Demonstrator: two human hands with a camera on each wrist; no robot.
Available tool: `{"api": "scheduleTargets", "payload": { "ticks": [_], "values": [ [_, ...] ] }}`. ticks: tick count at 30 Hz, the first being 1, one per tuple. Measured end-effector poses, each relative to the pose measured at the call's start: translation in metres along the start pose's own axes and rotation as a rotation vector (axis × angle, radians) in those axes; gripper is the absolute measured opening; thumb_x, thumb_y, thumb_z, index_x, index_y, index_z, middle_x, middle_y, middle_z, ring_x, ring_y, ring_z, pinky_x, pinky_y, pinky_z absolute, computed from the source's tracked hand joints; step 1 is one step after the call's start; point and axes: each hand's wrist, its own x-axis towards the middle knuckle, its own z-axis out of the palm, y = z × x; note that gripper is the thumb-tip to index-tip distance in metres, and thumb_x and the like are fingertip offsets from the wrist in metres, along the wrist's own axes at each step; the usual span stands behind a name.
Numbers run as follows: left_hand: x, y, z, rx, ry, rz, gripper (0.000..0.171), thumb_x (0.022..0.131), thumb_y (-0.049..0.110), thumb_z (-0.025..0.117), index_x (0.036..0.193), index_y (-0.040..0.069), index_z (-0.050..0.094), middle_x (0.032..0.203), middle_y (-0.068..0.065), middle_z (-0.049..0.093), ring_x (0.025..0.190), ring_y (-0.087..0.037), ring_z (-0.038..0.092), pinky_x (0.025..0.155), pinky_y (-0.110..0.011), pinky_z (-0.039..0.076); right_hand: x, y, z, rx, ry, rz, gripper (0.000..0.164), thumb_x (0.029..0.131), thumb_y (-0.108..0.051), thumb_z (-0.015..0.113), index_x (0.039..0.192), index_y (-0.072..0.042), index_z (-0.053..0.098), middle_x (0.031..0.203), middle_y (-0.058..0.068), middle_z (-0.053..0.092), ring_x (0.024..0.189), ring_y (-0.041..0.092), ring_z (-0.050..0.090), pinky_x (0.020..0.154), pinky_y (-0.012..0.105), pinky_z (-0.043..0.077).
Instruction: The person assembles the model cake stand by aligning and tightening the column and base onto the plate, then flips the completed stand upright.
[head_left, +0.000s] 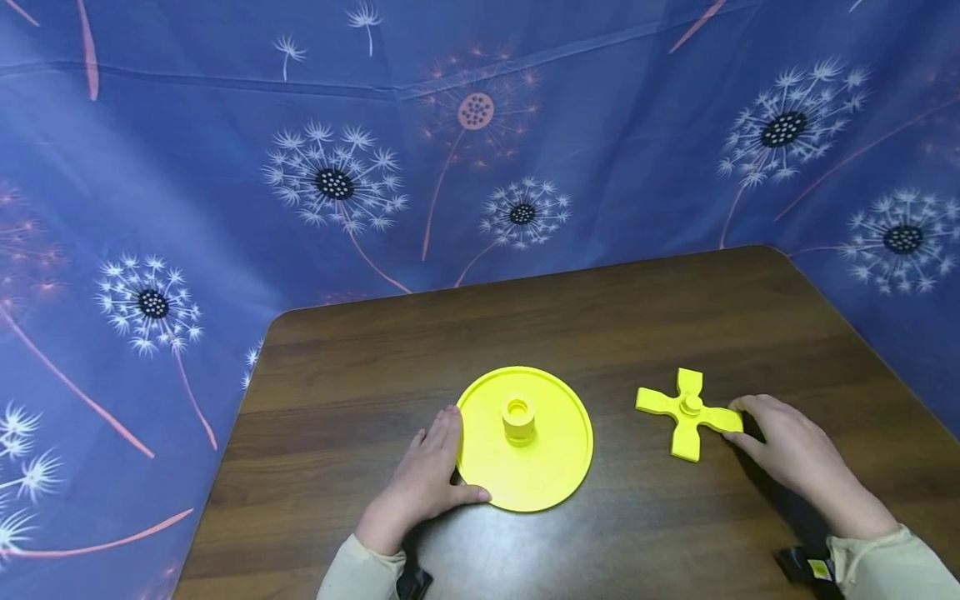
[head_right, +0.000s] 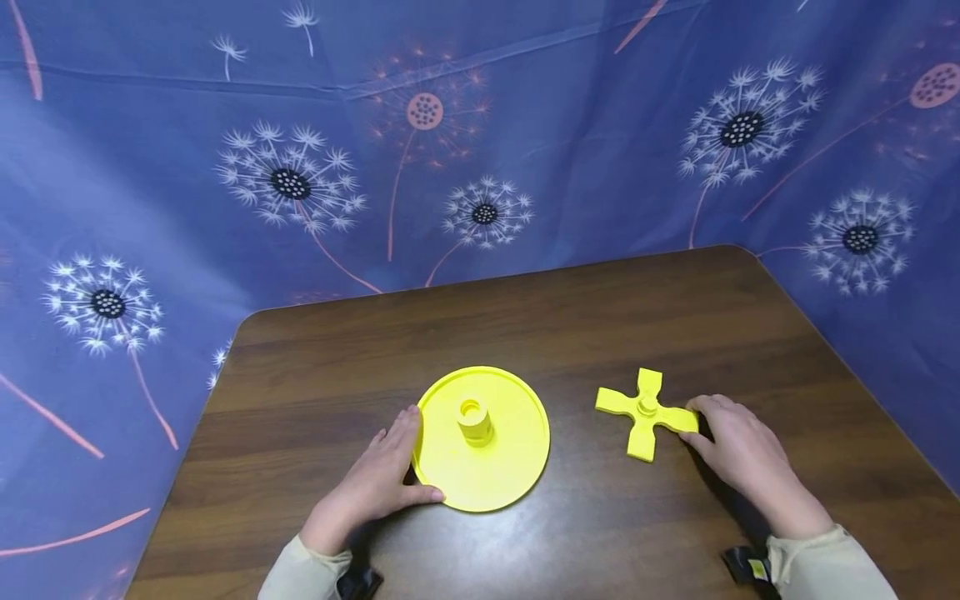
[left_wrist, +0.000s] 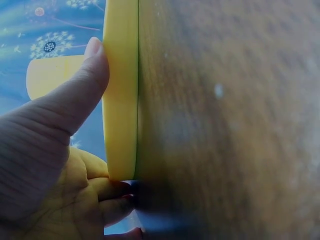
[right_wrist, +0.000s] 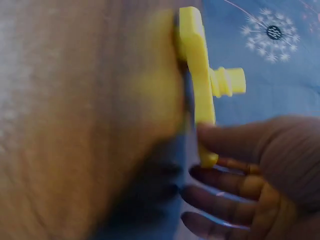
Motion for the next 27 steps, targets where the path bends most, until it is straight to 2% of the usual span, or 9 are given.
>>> {"api": "scheduleTargets", "payload": {
  "ticks": [2, 5, 9, 12, 14, 17, 19, 21, 27],
  "values": [
    [0.000, 0.001, 0.000, -0.003, 0.002, 0.004, 0.118, 0.076, 0.057, 0.076, 0.154, -0.003, 0.011, 0.161, -0.019, 0.011, 0.148, -0.032, 0.011, 0.115, -0.057, 0.016, -0.001, -0.002, -0.004, 0.010, -0.001, -0.010, 0.041, 0.081, -0.016, 0.078, 0.109, 0.007, 0.060, 0.105, 0.028, 0.063, 0.091, 0.047, 0.061, 0.065, 0.056, 0.049],
    [0.000, 0.001, 0.000, -0.001, 0.007, 0.010, 0.118, 0.076, 0.056, 0.077, 0.154, -0.003, 0.012, 0.161, -0.019, 0.012, 0.148, -0.032, 0.012, 0.115, -0.057, 0.017, -0.004, -0.007, -0.010, 0.020, 0.060, -0.046, 0.036, 0.082, -0.018, 0.077, 0.107, 0.001, 0.060, 0.097, 0.022, 0.067, 0.073, 0.033, 0.063, 0.054, 0.045, 0.047],
    [0.000, 0.000, 0.001, 0.008, 0.008, 0.004, 0.118, 0.076, 0.058, 0.076, 0.154, -0.002, 0.012, 0.161, -0.018, 0.011, 0.148, -0.031, 0.011, 0.115, -0.056, 0.017, -0.006, -0.017, -0.018, 0.068, 0.187, -0.090, 0.033, 0.081, -0.019, 0.079, 0.106, -0.006, 0.060, 0.082, 0.008, 0.066, 0.056, 0.010, 0.046, 0.046, 0.029, 0.034],
    [0.000, 0.000, 0.001, 0.011, 0.006, 0.001, 0.118, 0.076, 0.059, 0.075, 0.155, -0.002, 0.011, 0.161, -0.018, 0.011, 0.148, -0.030, 0.011, 0.115, -0.056, 0.017, -0.005, -0.026, -0.023, 0.151, 0.243, -0.096, 0.035, 0.082, -0.019, 0.079, 0.109, -0.008, 0.060, 0.083, 0.011, 0.067, 0.052, 0.009, 0.045, 0.045, 0.025, 0.033],
    [0.000, -0.001, 0.002, 0.012, 0.008, 0.003, 0.118, 0.076, 0.059, 0.075, 0.154, -0.002, 0.011, 0.161, -0.018, 0.011, 0.148, -0.031, 0.011, 0.115, -0.056, 0.017, -0.003, -0.032, -0.026, 0.210, 0.279, -0.100, 0.035, 0.081, -0.018, 0.080, 0.109, -0.009, 0.061, 0.091, 0.014, 0.069, 0.059, 0.004, 0.053, 0.047, 0.022, 0.038],
    [0.001, -0.001, 0.002, 0.016, 0.011, 0.003, 0.119, 0.076, 0.059, 0.075, 0.154, -0.002, 0.011, 0.161, -0.018, 0.011, 0.148, -0.031, 0.012, 0.115, -0.056, 0.017, 0.000, -0.042, -0.028, 0.313, 0.316, -0.103, 0.035, 0.080, -0.015, 0.081, 0.110, -0.011, 0.063, 0.102, -0.002, 0.069, 0.075, -0.005, 0.058, 0.055, 0.015, 0.043],
    [0.001, -0.001, 0.003, 0.017, 0.014, 0.004, 0.119, 0.075, 0.059, 0.076, 0.154, -0.002, 0.011, 0.161, -0.018, 0.012, 0.148, -0.031, 0.012, 0.115, -0.056, 0.017, 0.002, -0.051, -0.028, 0.367, 0.351, -0.117, 0.036, 0.079, -0.010, 0.081, 0.111, -0.012, 0.065, 0.100, -0.015, 0.065, 0.080, -0.014, 0.053, 0.060, 0.009, 0.042],
    [0.001, -0.002, 0.003, 0.020, 0.016, 0.006, 0.119, 0.075, 0.059, 0.075, 0.154, -0.002, 0.011, 0.161, -0.018, 0.012, 0.148, -0.032, 0.012, 0.115, -0.056, 0.017, 0.005, -0.059, -0.027, 0.423, 0.372, -0.131, 0.037, 0.078, -0.006, 0.081, 0.112, -0.012, 0.066, 0.098, -0.022, 0.062, 0.086, -0.015, 0.054, 0.066, 0.006, 0.042],
    [0.002, -0.003, 0.004, 0.020, 0.021, 0.005, 0.120, 0.075, 0.060, 0.075, 0.155, -0.002, 0.011, 0.161, -0.018, 0.012, 0.148, -0.032, 0.013, 0.115, -0.056, 0.017, 0.015, -0.090, -0.028, 0.555, 0.406, -0.200, 0.044, 0.075, 0.004, 0.081, 0.115, -0.009, 0.068, 0.094, -0.011, 0.068, 0.090, -0.008, 0.059, 0.076, 0.006, 0.042]
  ]
}}
